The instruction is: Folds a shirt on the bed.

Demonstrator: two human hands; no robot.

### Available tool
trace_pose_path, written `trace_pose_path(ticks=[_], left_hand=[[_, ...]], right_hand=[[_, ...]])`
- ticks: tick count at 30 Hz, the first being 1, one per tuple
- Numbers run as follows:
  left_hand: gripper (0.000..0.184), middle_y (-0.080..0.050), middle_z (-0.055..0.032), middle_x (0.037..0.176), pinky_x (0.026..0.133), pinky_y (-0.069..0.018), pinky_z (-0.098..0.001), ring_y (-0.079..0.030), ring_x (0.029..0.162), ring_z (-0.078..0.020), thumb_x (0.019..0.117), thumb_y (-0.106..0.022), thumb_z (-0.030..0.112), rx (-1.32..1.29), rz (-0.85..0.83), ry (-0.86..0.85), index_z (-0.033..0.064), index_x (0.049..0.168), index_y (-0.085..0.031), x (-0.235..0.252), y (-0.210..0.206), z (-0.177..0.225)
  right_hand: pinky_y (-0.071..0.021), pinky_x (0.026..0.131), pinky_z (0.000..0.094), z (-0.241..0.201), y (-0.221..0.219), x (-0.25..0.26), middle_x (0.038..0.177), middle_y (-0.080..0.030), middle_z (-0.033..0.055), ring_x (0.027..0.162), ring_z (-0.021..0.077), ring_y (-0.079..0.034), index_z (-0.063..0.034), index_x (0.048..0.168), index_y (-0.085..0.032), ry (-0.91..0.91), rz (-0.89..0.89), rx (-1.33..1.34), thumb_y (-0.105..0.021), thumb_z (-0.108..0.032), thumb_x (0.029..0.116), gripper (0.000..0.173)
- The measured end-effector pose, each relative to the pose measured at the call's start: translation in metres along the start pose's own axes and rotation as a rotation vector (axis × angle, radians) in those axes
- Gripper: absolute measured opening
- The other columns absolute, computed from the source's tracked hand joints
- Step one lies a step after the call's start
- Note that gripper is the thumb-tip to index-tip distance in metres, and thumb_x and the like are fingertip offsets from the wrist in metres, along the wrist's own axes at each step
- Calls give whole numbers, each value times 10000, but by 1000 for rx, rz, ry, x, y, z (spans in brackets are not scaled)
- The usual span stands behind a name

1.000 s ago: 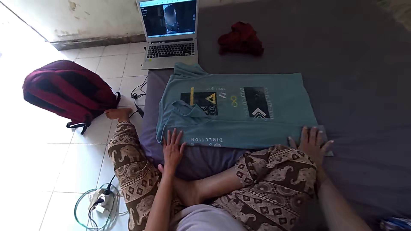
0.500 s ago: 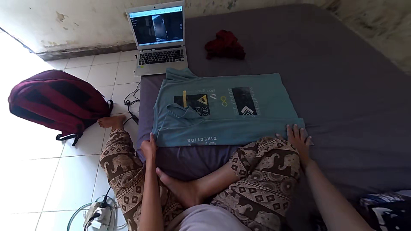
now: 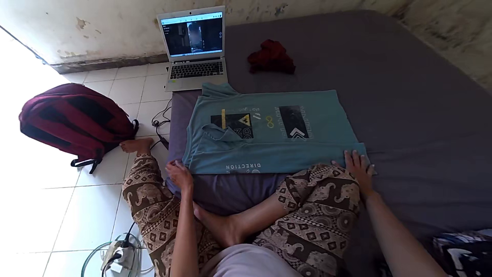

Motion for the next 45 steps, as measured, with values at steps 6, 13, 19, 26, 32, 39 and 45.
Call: trace_pose_path(ticks=[6, 13, 19, 26, 32, 39, 45], left_hand=[[406, -552, -178, 1493, 1146, -172, -764, -452, 1420, -461, 1051, -464, 136, 151, -195, -722, 29, 1418, -600, -29, -36, 14], [510, -357, -341, 1571, 1109, -90, -825, -276, 1482, -552, 1068, -374, 107, 253, -85, -537, -123, 1523, -353, -27, -10, 4], [533, -423, -315, 1544, 1126, -114, -802, -335, 1449, -562, 1062, -381, 244, 145, -211, -899, -91, 1462, -488, -65, -49, 38], [666, -302, -397, 1567, 1176, -133, -725, -276, 1461, -591, 1001, -443, 357, 154, -250, -751, -108, 1478, -448, -54, -66, 14], [555, -535, -435, 1312, 1084, -379, -657, -501, 1265, -601, 990, -664, 218, 51, -198, -388, -188, 1335, -512, -22, -37, 27], [355, -650, -398, 1091, 968, -440, -689, -627, 1095, -567, 1035, -596, 163, 119, -266, -370, -179, 1119, -643, -19, -30, 32], [349, -654, -376, 903, 833, -480, -653, -658, 869, -523, 1053, -558, 148, 16, -322, -391, -190, 1065, -643, -11, -26, 29]], right_hand=[[-16, 1189, 726, 1, -11, -4, 1665, -138, 322, 1548, 518, -97, 27, 1615, -210, -33, 108, -111, -361, -450, 1096, 721], [-39, 1210, 708, 1, -1, -12, 1642, -213, 332, 1541, 510, -157, 54, 1586, -280, 20, 112, -12, -398, -450, 1086, 719], [-95, 1199, 718, 8, -17, -7, 1627, -284, 308, 1524, 488, -246, 48, 1557, -366, 115, 143, -58, -389, -431, 1085, 673], [-218, 1234, 587, 35, 28, 40, 1633, -258, 315, 1512, 481, -275, 56, 1581, -283, -201, 164, 253, -402, -243, 1106, 573], [-229, 1160, 685, 43, 49, 78, 1502, -490, 276, 1438, 475, -388, -17, 1557, -388, -426, -47, 366, -573, -161, 1049, 559], [-301, 1124, 646, 46, 56, 79, 1401, -536, 331, 1366, 474, -456, 42, 1361, -604, -376, 69, 390, -598, -190, 1047, 390], [-381, 1102, 593, 68, 40, 37, 1367, -565, 333, 1320, 456, -523, 95, 1354, -558, -575, -6, 385, -608, -400, 1035, 591]])
Point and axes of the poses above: each hand's wrist, its own x-axis towards the middle knuckle, its own y-axis out of the back of the hand, z = x × y, the point moved 7 cm from there along x, towards the middle knuckle
